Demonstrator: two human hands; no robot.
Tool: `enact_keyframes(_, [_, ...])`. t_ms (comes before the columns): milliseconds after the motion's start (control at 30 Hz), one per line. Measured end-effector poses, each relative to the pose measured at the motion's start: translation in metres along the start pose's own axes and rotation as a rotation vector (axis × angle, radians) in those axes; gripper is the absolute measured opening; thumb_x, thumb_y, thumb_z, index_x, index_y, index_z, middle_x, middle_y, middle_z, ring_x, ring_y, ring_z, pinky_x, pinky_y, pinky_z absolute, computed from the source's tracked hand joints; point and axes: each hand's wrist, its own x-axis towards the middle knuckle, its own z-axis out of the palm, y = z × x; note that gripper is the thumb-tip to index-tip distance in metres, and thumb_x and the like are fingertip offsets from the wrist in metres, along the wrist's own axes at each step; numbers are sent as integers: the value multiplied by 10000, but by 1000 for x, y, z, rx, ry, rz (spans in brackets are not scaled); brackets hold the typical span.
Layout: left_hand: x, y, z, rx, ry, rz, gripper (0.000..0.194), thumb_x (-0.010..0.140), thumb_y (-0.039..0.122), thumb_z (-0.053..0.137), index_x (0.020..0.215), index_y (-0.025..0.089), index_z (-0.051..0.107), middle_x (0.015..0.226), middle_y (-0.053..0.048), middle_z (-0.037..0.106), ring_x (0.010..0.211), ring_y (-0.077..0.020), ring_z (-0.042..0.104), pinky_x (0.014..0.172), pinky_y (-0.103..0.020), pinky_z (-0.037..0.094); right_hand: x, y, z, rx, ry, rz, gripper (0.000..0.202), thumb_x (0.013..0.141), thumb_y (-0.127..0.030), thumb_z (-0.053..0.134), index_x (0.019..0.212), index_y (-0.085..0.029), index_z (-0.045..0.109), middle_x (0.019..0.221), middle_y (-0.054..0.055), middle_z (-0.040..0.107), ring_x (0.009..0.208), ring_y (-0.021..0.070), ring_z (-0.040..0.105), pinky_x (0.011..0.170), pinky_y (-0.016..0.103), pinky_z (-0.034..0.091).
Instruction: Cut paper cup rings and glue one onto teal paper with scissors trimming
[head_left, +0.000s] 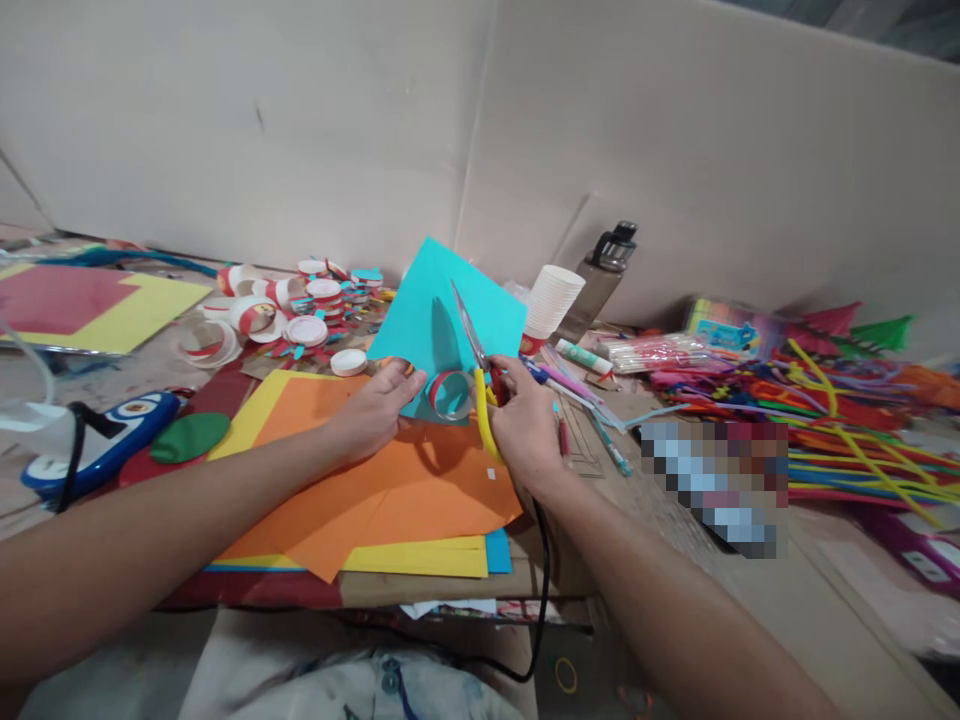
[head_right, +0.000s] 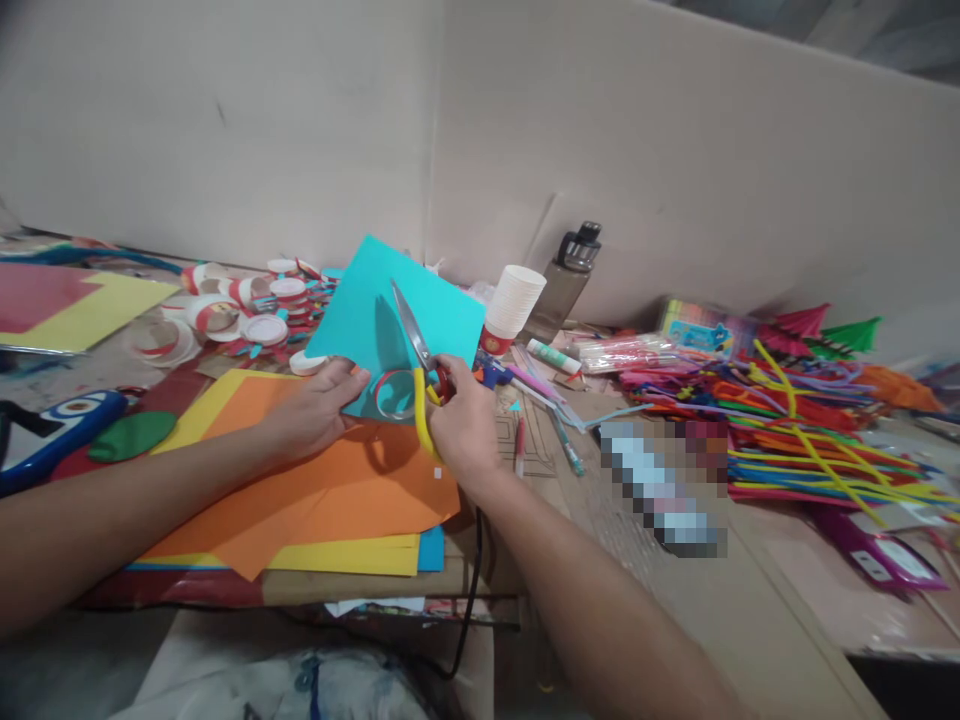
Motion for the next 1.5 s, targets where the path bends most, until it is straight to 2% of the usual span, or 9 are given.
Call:
enact_keyframes(267, [-3, 7, 8, -102, -44, -9, 297, 805, 378, 669, 752, 226, 419, 778, 17, 449, 691, -130, 465, 615, -238, 437, -1, -12, -1, -57, 10, 17, 346, 740, -232, 622, 1085, -232, 652, 763, 12, 694, 672, 174, 632, 586, 255, 452])
enact_keyframes(467, [-4, 10, 7, 98, 0, 33, 402, 605, 289, 842, 629, 203, 450, 621, 50, 393, 565, -102, 375, 502, -227, 301, -2, -10, 0, -103, 6, -2, 341, 734, -243, 632, 1073, -235, 655, 778, 11, 697, 657, 170, 615, 583, 258, 441])
enact_keyframes(567, [-3, 8, 7, 172, 19, 78, 431, 580, 258, 860, 600, 189, 435, 578, 68, 376, 535, -80, 337, 487, -223, 272, -3, -7, 2, -75, -12, -10, 345, 747, -264, 638, 1091, -241, 646, 778, 4, 688, 673, 170, 611, 593, 257, 446])
enact_keyframes(700, [1, 4, 6, -5, -30, 36, 364, 617, 282, 840, 717, 174, 508, 651, 51, 523, 608, -94, 492, 545, -208, 390, -2, -9, 0, -47, -21, -18, 347, 760, -320, 672, 1094, -230, 651, 765, 0, 665, 671, 160, 591, 597, 256, 439])
enact_keyframes(800, [5, 3, 2, -175, -64, -31, 368, 630, 254, 834, 791, 173, 514, 720, 47, 575, 641, -88, 552, 549, -187, 437, 2, -14, -5, 70, 8, -4, 365, 768, -376, 689, 1086, -207, 637, 766, 0, 644, 667, 145, 571, 595, 250, 444])
enact_keyframes(900, [9, 5, -5, -288, -25, -47, 434, 628, 187, 830, 703, 180, 402, 628, 91, 456, 553, -50, 500, 519, -157, 456, 7, -16, -9, 272, 106, 41, 413, 757, -429, 711, 1084, -206, 594, 752, -14, 609, 607, 117, 536, 537, 229, 437])
enact_keyframes(1133, [16, 3, -14, -384, -25, -53, 432, 657, 131, 795, 695, 183, 367, 682, 81, 482, 619, -62, 573, 660, -249, 596, 17, -7, -12, 616, 261, 130, 340, 791, -466, 683, 997, -263, 505, 641, -91, 507, 382, 55, 412, 327, 179, 338])
enact_keyframes(1333, [15, 2, -16, -355, -21, -79, 425, 646, 137, 805, 697, 181, 386, 690, 78, 481, 597, -46, 553, 603, -179, 551, 23, -5, -16, 729, 306, 162, 310, 795, -466, 661, 918, -265, 459, 551, -123, 463, 354, 50, 395, 316, 157, 329])
enact_keyframes(1500, [19, 4, -24, -291, -81, -83, 435, 640, 177, 825, 694, 177, 394, 619, 94, 426, 518, -26, 483, 485, -119, 435, 24, 0, -16, 736, 287, 189, 318, 780, -450, 685, 901, -258, 461, 555, -125, 486, 357, 51, 410, 314, 158, 341])
